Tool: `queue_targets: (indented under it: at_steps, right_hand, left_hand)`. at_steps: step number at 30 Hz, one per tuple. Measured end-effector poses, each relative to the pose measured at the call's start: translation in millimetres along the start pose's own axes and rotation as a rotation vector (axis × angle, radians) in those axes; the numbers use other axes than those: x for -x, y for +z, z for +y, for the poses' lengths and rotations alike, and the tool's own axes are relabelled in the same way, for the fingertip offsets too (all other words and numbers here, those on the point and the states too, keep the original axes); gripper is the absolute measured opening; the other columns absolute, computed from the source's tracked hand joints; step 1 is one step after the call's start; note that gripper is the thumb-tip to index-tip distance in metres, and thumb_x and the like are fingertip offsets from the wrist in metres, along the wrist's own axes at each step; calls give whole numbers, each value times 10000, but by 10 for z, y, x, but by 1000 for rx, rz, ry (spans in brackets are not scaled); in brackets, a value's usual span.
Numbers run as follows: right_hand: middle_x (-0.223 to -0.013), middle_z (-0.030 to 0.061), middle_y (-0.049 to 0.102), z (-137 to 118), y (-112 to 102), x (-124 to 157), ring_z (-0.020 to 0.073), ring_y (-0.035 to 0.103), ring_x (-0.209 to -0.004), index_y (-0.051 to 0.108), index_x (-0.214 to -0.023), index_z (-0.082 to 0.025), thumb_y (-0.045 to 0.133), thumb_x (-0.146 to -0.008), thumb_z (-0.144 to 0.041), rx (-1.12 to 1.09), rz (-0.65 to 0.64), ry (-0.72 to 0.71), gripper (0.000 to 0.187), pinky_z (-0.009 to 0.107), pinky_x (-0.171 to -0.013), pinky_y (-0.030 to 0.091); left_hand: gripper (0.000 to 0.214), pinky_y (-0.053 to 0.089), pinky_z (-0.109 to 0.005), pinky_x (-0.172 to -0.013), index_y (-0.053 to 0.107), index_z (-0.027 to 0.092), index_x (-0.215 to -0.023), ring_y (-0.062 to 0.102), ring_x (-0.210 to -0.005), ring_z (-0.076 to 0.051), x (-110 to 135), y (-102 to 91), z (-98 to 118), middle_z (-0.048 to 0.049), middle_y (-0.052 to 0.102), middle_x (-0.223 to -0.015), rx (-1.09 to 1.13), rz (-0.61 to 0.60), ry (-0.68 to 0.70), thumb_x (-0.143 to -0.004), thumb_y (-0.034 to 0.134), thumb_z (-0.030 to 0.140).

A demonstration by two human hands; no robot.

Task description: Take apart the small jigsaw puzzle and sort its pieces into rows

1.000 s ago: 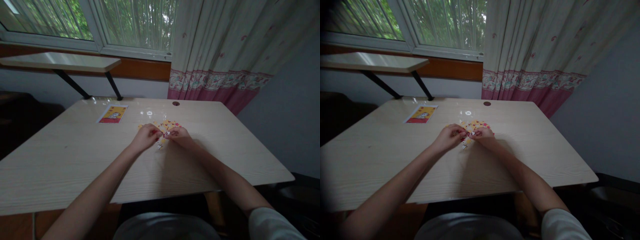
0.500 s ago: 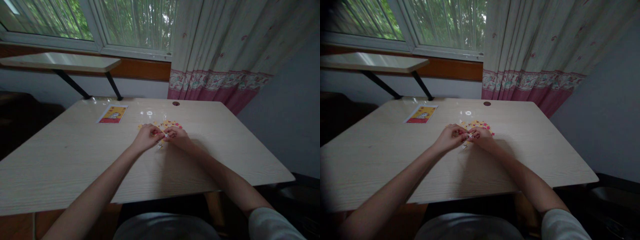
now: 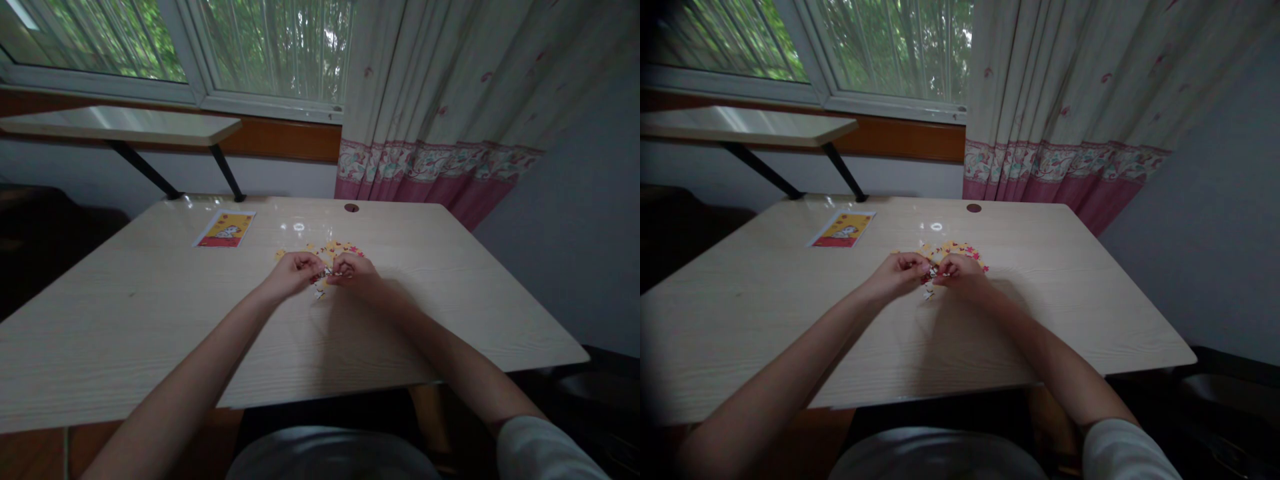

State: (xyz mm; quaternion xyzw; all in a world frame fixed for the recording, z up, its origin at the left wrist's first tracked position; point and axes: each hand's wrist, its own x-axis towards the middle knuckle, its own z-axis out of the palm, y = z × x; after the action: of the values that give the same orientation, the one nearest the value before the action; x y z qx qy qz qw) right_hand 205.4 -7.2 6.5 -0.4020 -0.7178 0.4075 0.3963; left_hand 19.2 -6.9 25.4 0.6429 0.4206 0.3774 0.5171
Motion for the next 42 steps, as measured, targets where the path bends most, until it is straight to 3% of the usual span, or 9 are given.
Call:
queue_targets:
  at_steps: [3, 5, 10, 14, 17, 21, 29, 35, 42]
  right_hand:
    - [-626, -28, 562, 84, -75, -18, 79, 491, -547, 564, -656, -172, 708, -668, -372, 223, -26, -35, 246, 200, -525, 377]
    - [-658, -12, 600, 136, -134, -41, 91, 523, -580, 599, -688, -172, 682, -705, -366, 324, -80, -62, 212, 211, -566, 401]
    - [-929, 65, 673, 169, -317, -84, 194, 565, -963, 663, -861, -177, 589, -789, -427, 630, -67, -179, 271, 349, -927, 369]
    - [-1391, 112, 407, 177, -382, -61, 273, 310, -1300, 449, -1308, -156, 363, -887, -489, 845, -3, 74, 544, 452, -1063, 214]
    - [-1483, 115, 215, 196, -321, -90, 297, 151, -1368, 229, -1424, -132, 252, -896, -535, 933, -76, 237, 665, 511, -1087, 115]
    - [-1498, 103, 159, 211, -210, -250, 267, 119, -1381, 159, -1442, -141, 152, -878, -607, 948, -164, 200, 732, 489, -1101, 90]
    - [-1476, 91, 250, 204, -105, -493, 264, 185, -1364, 310, -1394, -226, 165, -878, -619, 879, -310, 1, 665, 515, -1086, 110]
    - [-1402, 134, 375, 140, -36, -420, 247, 311, -1307, 420, -1329, -174, 253, -890, -579, 804, -356, -168, 620, 451, -1077, 196]
    - [-1427, 162, 329, 53, -109, -221, 224, 252, -1343, 350, -1368, -124, 212, -871, -626, 614, -454, -218, 721, 413, -1097, 180]
  left_hand:
    - [282, 401, -267, -581, 651, 124, -685, 538, -596, -141, -6, -101, -20, -62, 641, -664, -304, 38, 77, -725, 586, 396]
    - [229, 419, -302, -693, 666, 147, -668, 566, -700, -169, -14, -186, -50, -66, 655, -723, -585, -30, 176, -735, 579, 348]
    - [328, 395, -386, -854, 655, 180, -971, 527, -938, -242, -27, -372, -111, -97, 615, -978, -1064, 64, 272, -775, 543, 418]
    - [499, 361, -421, -939, 505, 126, -1224, 427, -1170, -288, -34, -447, -202, -160, 494, -1260, -1200, 226, 98, -884, 345, 455]
    - [570, 313, -471, -987, 350, 109, -1350, 300, -1302, -301, -30, -397, -294, -190, 320, -1424, -1273, 189, -80, -920, 211, 456]
    - [640, 223, -531, -1034, 254, 115, -1405, 181, -1359, -288, -20, -263, -332, -162, 200, -1483, -1320, 78, -128, -915, 135, 510]
    - [621, 199, -534, -1052, 233, 133, -1416, 171, -1367, -246, -15, -212, -265, -109, 197, -1487, -1313, -40, -36, -922, 110, 489]
    - [624, 206, -559, -1039, 240, 96, -1407, 189, -1360, -261, -10, -240, -283, -143, 223, -1475, -1266, -59, 22, -921, 149, 476]
    - [601, 235, -571, -1018, 366, 140, -1339, 238, -1344, -263, -31, -345, -258, -161, 297, -1448, -1121, -138, 73, -913, 157, 511]
